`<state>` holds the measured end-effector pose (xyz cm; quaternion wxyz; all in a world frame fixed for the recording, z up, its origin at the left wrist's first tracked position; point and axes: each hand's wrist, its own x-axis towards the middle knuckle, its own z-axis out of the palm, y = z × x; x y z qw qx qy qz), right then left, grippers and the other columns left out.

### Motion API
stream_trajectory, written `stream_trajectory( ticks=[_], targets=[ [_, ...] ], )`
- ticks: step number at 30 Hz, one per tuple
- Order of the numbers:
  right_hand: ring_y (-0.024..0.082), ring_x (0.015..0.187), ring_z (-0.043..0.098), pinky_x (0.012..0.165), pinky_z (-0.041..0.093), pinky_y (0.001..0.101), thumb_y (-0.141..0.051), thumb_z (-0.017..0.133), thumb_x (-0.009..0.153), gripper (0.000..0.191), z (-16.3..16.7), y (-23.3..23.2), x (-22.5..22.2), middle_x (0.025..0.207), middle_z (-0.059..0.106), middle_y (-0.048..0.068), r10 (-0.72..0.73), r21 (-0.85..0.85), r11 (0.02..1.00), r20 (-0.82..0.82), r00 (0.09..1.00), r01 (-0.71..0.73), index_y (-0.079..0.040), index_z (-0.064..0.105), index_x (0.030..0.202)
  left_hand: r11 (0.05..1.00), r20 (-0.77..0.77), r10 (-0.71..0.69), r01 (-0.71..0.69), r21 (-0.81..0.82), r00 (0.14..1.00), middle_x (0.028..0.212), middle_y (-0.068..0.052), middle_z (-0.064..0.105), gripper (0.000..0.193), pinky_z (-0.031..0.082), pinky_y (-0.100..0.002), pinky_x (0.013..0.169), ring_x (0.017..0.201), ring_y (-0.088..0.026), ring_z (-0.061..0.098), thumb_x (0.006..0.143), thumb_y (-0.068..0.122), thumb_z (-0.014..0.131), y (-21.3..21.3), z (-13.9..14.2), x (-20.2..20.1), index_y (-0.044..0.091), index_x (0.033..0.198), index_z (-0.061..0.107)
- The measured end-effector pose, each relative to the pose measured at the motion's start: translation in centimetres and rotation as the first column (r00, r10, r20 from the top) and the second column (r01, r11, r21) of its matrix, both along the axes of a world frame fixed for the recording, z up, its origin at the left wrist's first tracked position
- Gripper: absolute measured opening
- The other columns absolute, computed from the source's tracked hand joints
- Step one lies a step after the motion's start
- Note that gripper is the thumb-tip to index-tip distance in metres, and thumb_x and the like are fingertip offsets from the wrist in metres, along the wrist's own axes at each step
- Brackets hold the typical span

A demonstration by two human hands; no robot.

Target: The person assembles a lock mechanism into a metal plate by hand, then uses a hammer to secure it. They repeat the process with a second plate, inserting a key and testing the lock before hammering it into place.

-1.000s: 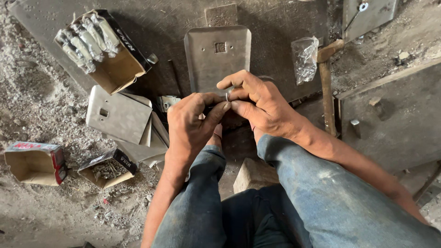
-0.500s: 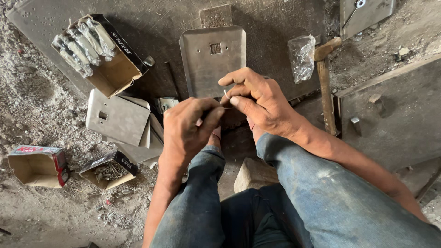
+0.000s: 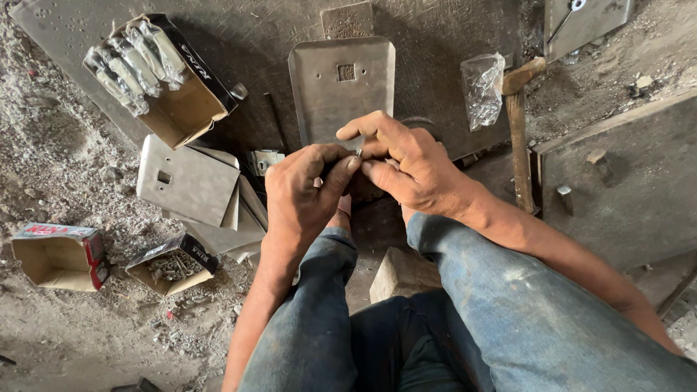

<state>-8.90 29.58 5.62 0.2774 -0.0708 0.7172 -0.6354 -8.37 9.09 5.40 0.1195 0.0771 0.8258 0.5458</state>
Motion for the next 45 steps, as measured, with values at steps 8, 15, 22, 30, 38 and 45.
stream_trajectory(
  ticks=[8, 15, 22, 30, 38, 45],
  targets=[
    [0.007, 0.071, 0.051, 0.065, 0.044, 0.0254, 0.003, 0.05, 0.094, 0.049, 0.0, 0.1, 0.1, 0.081, 0.058, 0.002, -0.043, -0.069, 0.996, 0.195, 0.98, 0.057, -0.008, 0.048, 0.142, 0.993, -0.007, 0.026, -0.025, 0.119, 1.0, 0.106, -0.012, 0.073, 0.024, 0.058, -0.029, 0.087, 0.097, -0.018, 0.074, 0.098, 0.007, 0.072, -1.7, 1.0, -0.1, 0.002, 0.121, 0.069],
    [0.008, 0.073, 0.061, 0.068, 0.05, 0.0266, 0.002, 0.051, 0.093, 0.054, 0.0, 0.0, -0.2, 0.086, 0.07, 0.003, 0.038, -0.024, 0.999, 0.146, 0.988, -0.035, -0.01, 0.043, 0.145, 0.994, 0.036, -0.025, 0.021, 0.106, 0.999, 0.101, -0.008, 0.073, 0.031, 0.056, -0.028, 0.072, 0.085, -0.015, 0.072, 0.092, 0.008, 0.081, -0.8, 0.6, 0.1, 0.004, 0.121, 0.071],
    [0.009, 0.076, 0.063, 0.071, 0.053, 0.0274, 0.001, 0.053, 0.097, 0.05, -0.1, -0.2, -0.2, 0.087, 0.072, 0.005, 0.03, -0.029, 0.999, 0.175, 0.984, -0.026, -0.009, 0.044, 0.146, 0.993, 0.121, -0.006, -0.008, 0.12, 0.993, 0.087, -0.005, 0.071, 0.017, 0.049, -0.028, 0.064, 0.072, -0.013, 0.065, 0.09, 0.006, 0.082, -1.2, 0.3, 0.4, 0.005, 0.106, 0.075],
    [0.009, 0.082, 0.065, 0.074, 0.054, 0.0274, 0.001, 0.056, 0.095, 0.049, -0.2, -0.1, -0.1, 0.092, 0.074, 0.007, -0.034, -0.017, 0.999, 0.184, 0.982, 0.038, -0.009, 0.051, 0.143, 0.983, 0.141, -0.057, 0.03, 0.184, 0.988, 0.091, -0.006, 0.068, 0.013, 0.051, -0.028, 0.069, 0.08, -0.014, 0.066, 0.093, 0.003, 0.078, -1.5, 0.3, 0.2, 0.003, 0.102, 0.069],
    [0.007, 0.08, 0.065, 0.073, 0.056, 0.0264, 0.0, 0.054, 0.099, 0.046, -0.2, -0.3, -0.1, 0.089, 0.072, 0.005, -0.02, -0.086, 0.996, 0.195, 0.981, 0.038, -0.008, 0.049, 0.143, 0.993, 0.062, -0.024, 0.017, 0.114, 0.998, 0.086, -0.006, 0.069, 0.014, 0.053, -0.028, 0.066, 0.074, -0.014, 0.067, 0.092, 0.004, 0.08, -1.0, -0.1, 0.2, 0.004, 0.102, 0.069],
    [0.007, 0.062, 0.054, 0.06, 0.045, 0.0252, 0.004, 0.054, 0.09, 0.049, -0.5, -0.3, -0.1, 0.071, 0.062, 0.001, 0.019, 0.074, 0.997, 0.148, 0.989, -0.03, -0.009, 0.051, 0.137, 0.992, 0.153, -0.001, -0.018, 0.122, 0.988, 0.089, -0.006, 0.072, 0.013, 0.055, -0.027, 0.066, 0.075, -0.012, 0.07, 0.093, 0.001, 0.078, -0.7, 0.2, 0.2, 0.004, 0.104, 0.071]
  ],
)
